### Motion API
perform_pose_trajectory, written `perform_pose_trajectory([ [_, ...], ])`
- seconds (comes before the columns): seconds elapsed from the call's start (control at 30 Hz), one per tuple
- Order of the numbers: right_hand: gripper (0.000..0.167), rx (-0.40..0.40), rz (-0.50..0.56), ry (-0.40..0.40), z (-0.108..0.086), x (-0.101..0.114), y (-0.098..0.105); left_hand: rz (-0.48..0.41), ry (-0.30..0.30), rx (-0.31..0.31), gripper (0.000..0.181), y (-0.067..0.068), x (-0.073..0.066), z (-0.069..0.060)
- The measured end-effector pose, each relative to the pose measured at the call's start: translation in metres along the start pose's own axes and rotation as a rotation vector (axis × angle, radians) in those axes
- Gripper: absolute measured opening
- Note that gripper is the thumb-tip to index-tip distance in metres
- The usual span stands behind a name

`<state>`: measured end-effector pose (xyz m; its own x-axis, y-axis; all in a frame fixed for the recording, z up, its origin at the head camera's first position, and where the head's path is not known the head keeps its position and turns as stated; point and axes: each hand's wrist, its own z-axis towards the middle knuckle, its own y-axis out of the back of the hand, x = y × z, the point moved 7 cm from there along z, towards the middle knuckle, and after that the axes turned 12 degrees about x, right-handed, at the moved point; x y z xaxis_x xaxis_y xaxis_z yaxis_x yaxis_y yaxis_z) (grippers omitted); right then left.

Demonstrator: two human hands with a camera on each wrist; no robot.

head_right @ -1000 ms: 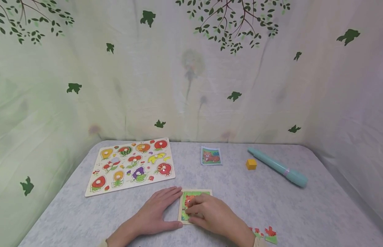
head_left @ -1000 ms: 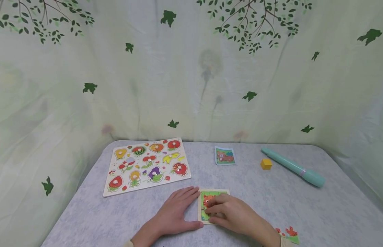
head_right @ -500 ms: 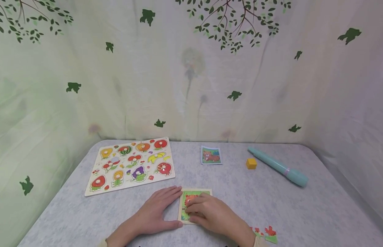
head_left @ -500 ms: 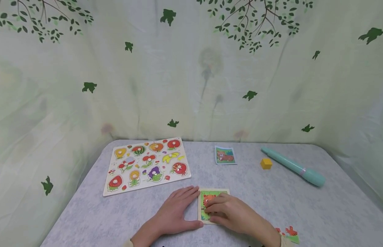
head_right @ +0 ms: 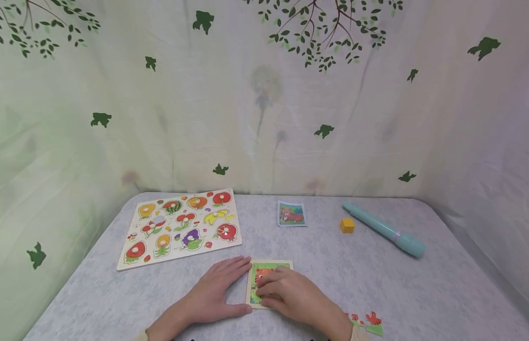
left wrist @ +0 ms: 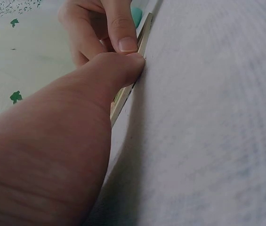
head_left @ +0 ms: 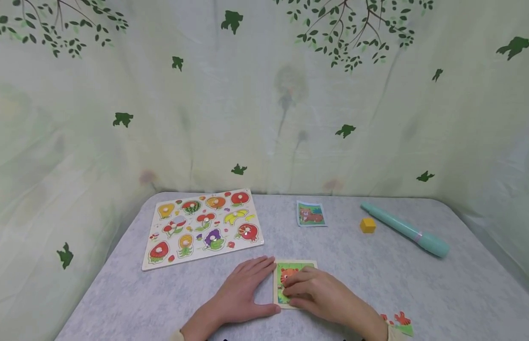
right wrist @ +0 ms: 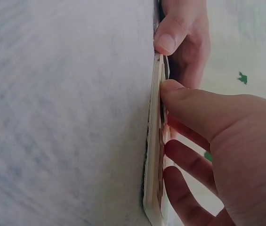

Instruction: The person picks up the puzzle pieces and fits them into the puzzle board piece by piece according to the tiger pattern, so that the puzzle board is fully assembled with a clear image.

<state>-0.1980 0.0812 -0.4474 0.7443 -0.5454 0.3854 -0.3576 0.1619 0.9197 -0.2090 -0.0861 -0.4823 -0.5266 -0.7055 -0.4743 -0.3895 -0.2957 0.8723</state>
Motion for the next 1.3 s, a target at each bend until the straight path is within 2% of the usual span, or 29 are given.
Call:
perform_pose_trajectory([
  [0.27, 0.020, -0.051, -0.049, 0.040, -0.0021, 0.0028, 0.0012, 0.016, 0.015, 0.002, 0.093, 0.0011, -0.0016, -0.0002],
  [0.43, 0.019, -0.043, -0.041, 0.035, -0.0024, 0.0025, 0.0011, 0.018, 0.014, 0.002, 0.093, 0.0005, -0.0014, 0.0004],
  [0.6, 0.019, -0.031, -0.033, -0.004, -0.0023, 0.0009, 0.0028, 0.019, 0.011, -0.003, 0.092, -0.0004, -0.0002, 0.0010],
  [0.83, 0.021, -0.086, -0.054, -0.094, -0.0007, -0.0039, 0.0034, 0.019, 0.012, -0.001, 0.093, -0.0009, 0.0000, 0.0014],
  [1.13, 0.018, -0.184, -0.102, -0.059, -0.0007, -0.0026, 0.0023, 0.026, 0.019, 0.003, 0.094, -0.0014, 0.0006, 0.0016],
  [1.3, 0.016, -0.186, -0.082, -0.085, 0.0001, -0.0039, 0.0023, 0.029, 0.018, 0.003, 0.094, -0.0008, 0.0005, 0.0015],
])
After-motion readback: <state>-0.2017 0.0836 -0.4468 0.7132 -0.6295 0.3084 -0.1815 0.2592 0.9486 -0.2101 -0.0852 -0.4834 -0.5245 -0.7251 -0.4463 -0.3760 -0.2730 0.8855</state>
